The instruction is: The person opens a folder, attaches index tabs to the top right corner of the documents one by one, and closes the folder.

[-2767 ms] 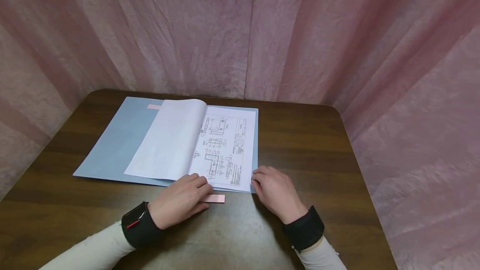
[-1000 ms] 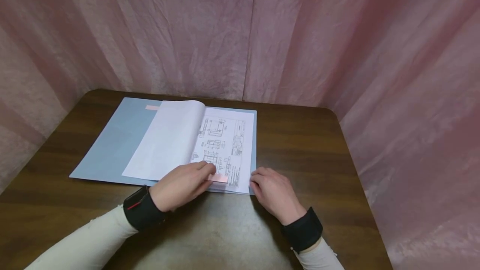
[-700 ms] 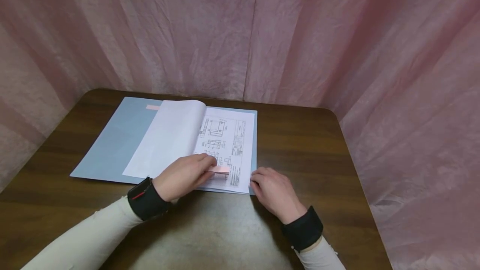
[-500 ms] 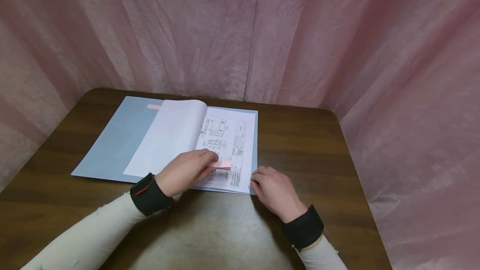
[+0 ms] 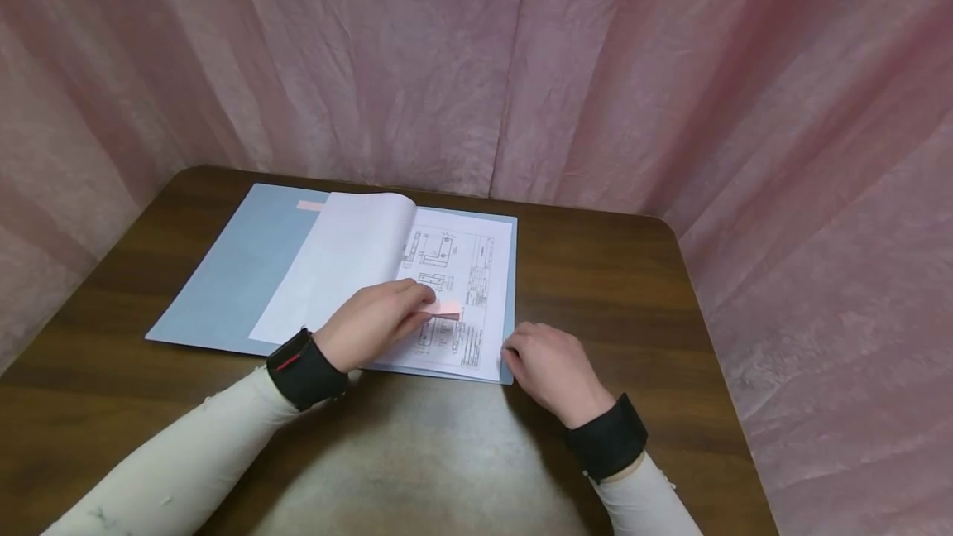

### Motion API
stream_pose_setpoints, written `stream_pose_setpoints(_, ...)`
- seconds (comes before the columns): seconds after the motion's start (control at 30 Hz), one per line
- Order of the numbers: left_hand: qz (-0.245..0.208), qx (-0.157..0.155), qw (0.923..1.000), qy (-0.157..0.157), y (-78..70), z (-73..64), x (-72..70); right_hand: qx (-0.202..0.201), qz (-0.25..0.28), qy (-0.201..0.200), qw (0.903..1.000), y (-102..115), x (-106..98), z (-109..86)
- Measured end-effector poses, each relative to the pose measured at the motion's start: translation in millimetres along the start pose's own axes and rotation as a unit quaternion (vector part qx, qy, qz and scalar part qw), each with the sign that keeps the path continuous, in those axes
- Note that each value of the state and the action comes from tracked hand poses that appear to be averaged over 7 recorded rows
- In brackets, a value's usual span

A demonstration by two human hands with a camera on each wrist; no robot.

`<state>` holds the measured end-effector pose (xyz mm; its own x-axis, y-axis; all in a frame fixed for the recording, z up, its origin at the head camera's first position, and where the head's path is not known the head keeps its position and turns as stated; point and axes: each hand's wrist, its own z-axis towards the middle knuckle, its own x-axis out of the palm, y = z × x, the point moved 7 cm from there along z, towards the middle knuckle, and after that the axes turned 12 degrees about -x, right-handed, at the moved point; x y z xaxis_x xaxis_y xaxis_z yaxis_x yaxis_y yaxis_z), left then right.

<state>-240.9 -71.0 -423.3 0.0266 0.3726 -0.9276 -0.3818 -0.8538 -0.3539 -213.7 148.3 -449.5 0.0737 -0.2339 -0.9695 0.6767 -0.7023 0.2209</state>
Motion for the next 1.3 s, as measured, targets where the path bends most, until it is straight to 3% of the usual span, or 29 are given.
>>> stream_pose_setpoints(0.33,-0.021,-0.007,0.9997,-0.009,0.1,5.8,-1.8,-0.015,-0.015,-0.052,0.9984,-1,-22,19.5)
stream_pose_setpoints(0.7,-0.027,0.011,0.9994,-0.021,-4.1,8.9,-2.2,-0.067,-0.005,-0.133,0.9888,16,-44,49.8)
stream_pose_setpoints(1.0,-0.026,0.02,0.9991,-0.026,-3.0,8.2,0.4,-0.111,0.003,-0.144,0.9834,29,-40,60.3)
stream_pose_setpoints(1.3,-0.017,0.023,0.9993,-0.024,-3.3,7.5,1.9,-0.119,-0.003,-0.14,0.983,31,-37,63.7)
